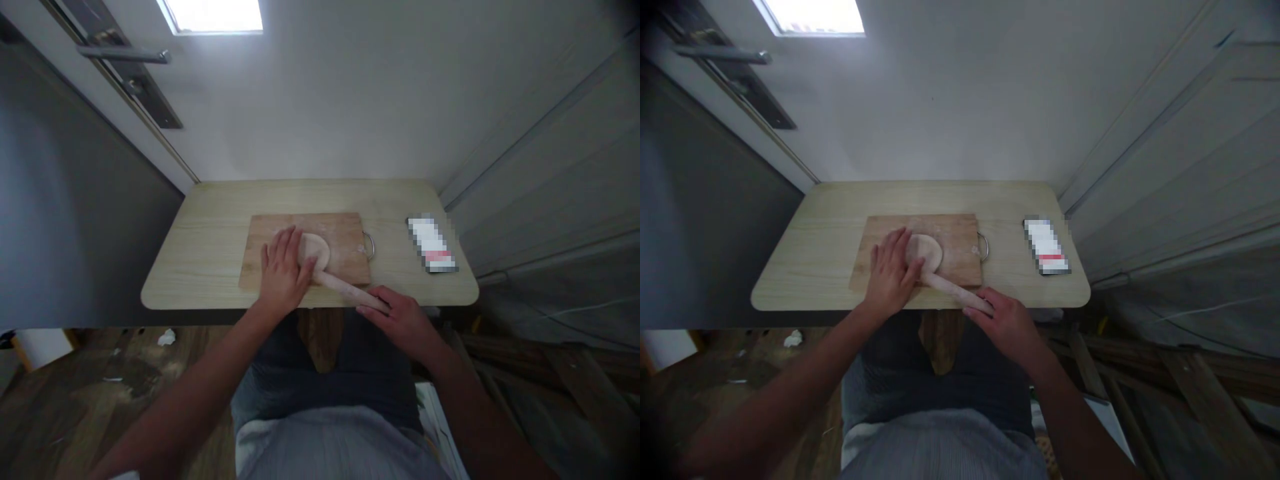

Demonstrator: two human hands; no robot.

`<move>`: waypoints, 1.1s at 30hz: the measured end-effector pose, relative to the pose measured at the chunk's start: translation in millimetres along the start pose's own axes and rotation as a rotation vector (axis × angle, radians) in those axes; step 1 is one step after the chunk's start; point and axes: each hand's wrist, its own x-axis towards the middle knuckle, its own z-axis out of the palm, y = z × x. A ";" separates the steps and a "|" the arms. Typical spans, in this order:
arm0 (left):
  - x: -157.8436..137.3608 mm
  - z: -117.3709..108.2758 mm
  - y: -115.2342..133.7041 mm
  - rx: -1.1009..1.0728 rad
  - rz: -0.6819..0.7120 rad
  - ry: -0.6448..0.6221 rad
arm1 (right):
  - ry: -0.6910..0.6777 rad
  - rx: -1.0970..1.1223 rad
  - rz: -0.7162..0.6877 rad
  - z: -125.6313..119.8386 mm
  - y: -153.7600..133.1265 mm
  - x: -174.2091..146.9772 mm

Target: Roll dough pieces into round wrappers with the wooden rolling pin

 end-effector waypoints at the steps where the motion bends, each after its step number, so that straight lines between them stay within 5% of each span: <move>1: -2.1 -1.4 -2.0 -0.009 -0.059 0.045 | 0.008 0.027 0.026 -1.9 2.4 -1.8; 5: -7.6 -4.6 -8.4 0.033 -0.225 0.099 | 0.118 0.077 0.132 -10.2 17.4 -6.7; 11: 0.7 -3.3 -11.4 0.008 -0.270 0.083 | 0.198 0.065 0.162 -12.6 30.5 1.1; 18: 26.9 -2.7 -15.5 -0.516 -0.384 -0.069 | 0.208 0.072 0.181 -10.8 37.8 3.3; 28: 90.6 0.9 -46.3 -0.454 -0.231 -0.348 | 0.134 0.039 0.171 -13.9 38.0 -1.8; 33: 94.2 7.1 -26.8 -0.298 -0.153 -0.161 | 0.095 0.062 0.169 -15.7 29.7 -5.2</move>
